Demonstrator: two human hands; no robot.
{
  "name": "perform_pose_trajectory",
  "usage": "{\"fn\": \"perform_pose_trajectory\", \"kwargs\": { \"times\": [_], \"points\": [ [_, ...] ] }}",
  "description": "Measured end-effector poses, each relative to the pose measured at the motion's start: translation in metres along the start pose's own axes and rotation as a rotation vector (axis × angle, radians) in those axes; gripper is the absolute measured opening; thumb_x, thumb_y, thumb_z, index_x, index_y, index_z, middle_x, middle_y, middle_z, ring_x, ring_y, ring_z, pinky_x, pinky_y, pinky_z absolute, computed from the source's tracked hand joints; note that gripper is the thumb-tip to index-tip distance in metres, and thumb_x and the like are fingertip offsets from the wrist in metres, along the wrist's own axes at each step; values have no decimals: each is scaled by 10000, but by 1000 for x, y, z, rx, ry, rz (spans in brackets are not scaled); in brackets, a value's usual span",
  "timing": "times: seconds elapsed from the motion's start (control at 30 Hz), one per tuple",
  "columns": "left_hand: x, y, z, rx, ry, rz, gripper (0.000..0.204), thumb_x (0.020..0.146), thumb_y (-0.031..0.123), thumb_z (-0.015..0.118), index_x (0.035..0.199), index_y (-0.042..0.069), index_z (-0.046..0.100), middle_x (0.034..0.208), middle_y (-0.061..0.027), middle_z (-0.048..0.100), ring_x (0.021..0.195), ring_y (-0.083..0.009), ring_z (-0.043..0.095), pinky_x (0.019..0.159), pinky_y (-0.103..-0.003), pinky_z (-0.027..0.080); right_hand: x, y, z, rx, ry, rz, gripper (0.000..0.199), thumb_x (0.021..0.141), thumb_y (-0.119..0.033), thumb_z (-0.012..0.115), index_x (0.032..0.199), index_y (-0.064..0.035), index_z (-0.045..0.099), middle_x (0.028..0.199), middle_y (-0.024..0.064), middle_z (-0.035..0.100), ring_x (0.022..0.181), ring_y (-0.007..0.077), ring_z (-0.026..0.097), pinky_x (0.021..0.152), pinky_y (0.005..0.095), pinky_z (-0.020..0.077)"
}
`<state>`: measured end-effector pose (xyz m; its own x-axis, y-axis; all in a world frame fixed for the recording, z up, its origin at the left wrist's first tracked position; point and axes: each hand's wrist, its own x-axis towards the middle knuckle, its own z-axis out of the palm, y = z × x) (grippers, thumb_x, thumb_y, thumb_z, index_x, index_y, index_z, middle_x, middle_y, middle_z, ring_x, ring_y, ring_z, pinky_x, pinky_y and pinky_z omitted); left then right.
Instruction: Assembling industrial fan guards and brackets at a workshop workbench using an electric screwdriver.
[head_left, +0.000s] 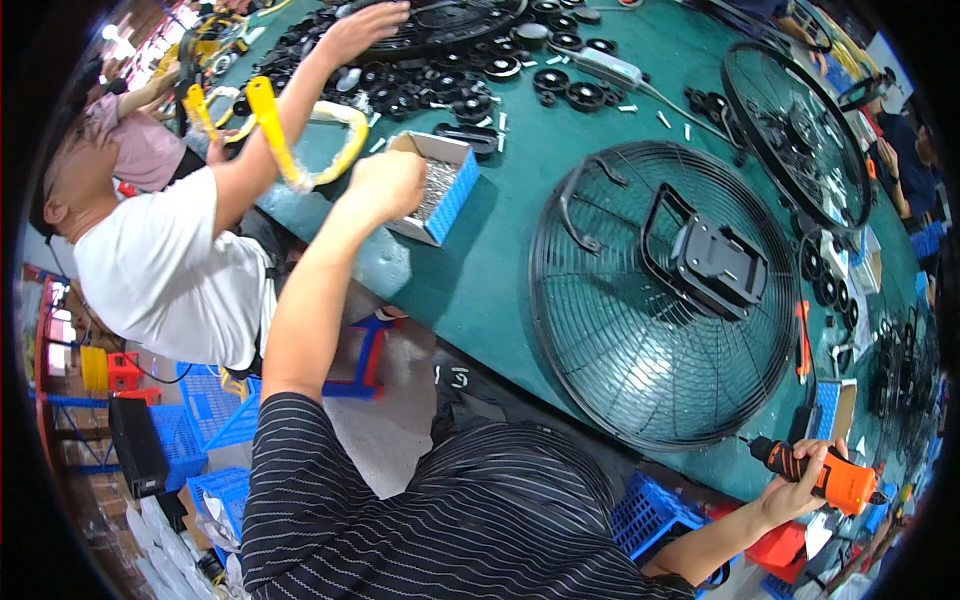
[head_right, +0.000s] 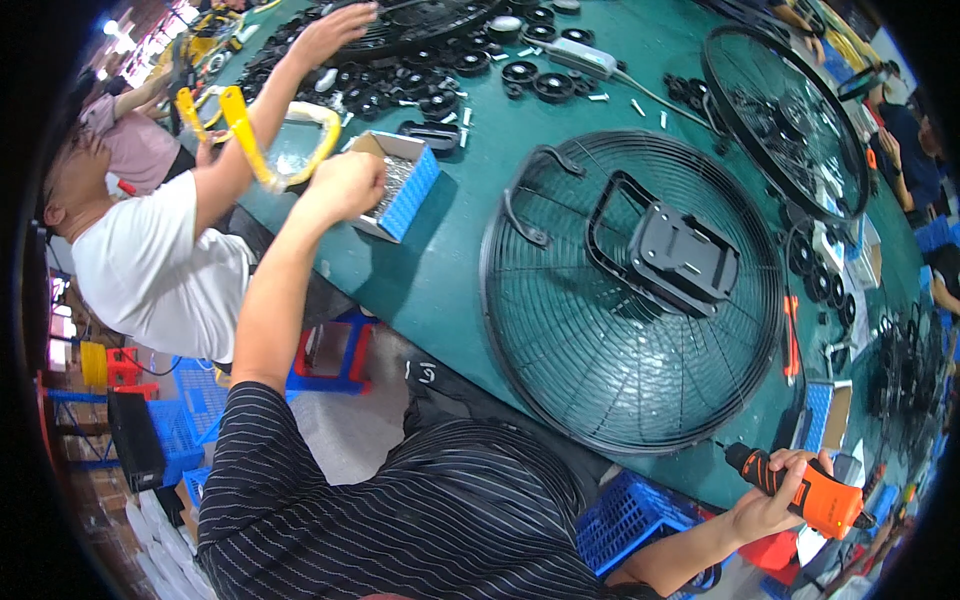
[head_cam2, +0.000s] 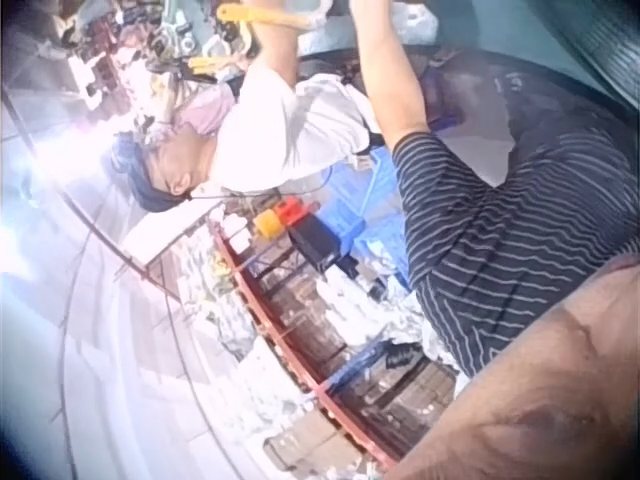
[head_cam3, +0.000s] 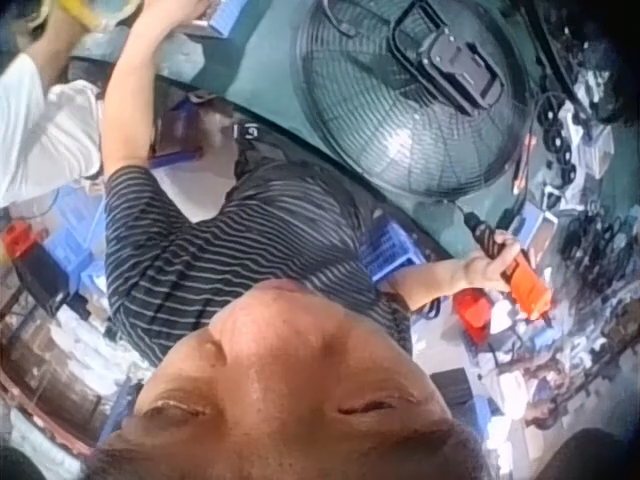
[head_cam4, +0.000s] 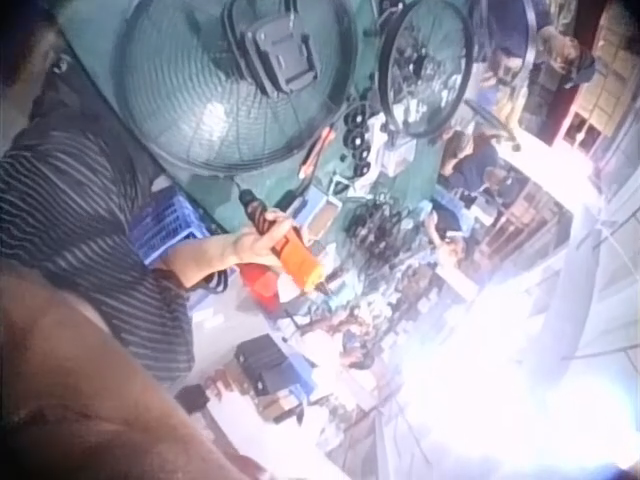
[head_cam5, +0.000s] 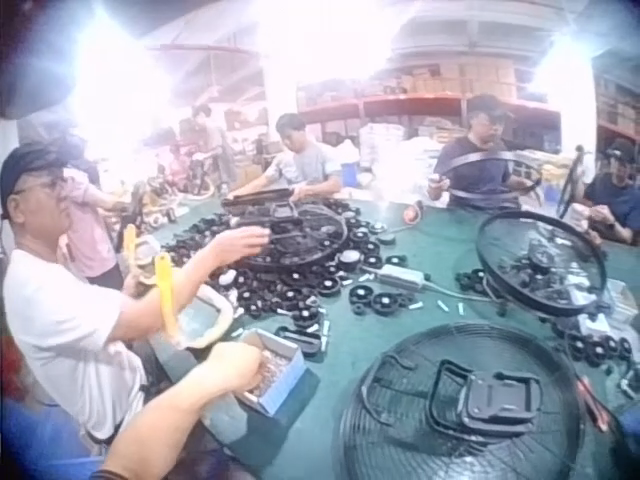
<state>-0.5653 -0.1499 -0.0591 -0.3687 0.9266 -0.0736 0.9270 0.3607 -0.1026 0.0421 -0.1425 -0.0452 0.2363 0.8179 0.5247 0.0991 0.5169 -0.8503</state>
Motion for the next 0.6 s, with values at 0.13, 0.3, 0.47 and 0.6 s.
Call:
{"fn": "perform_pose_trajectory", "kwargs": {
  "times": [0.13,0.3,0.47,0.6],
  "points": [
    [-7,-13,-10,-213,130,61,109,723,60,601,807,3,641,801,-203,687,794,-404,672,713,-486,520,-6,-25,-3,37,46,-46,320,949,-56,559,1227,56,447,832,87,511,719,164,502,680,306,425],
    [-48,9,-25,-1124,327,57,161,941,22,580,1075,-19,658,873,-23,643,689,-84,552,603,-220,453,-11,-54,11,404,-33,-77,490,926,-196,596,1328,24,426,895,74,486,697,136,481,678,306,405],
    [-141,129,-3,-1575,-92,384,40,826,-15,678,862,-29,690,838,-127,666,624,-125,612,520,-232,485,-30,-72,70,751,-104,56,510,953,-276,628,1327,2,419,903,60,541,711,152,594,661,326,515],
    [-190,194,27,-2047,-660,402,151,849,-98,682,994,-60,700,917,-171,681,656,-134,648,567,-234,521,-36,-68,101,925,-231,175,426,944,-165,647,1274,-21,419,842,47,587,619,140,637,547,258,549]
  ]
}}
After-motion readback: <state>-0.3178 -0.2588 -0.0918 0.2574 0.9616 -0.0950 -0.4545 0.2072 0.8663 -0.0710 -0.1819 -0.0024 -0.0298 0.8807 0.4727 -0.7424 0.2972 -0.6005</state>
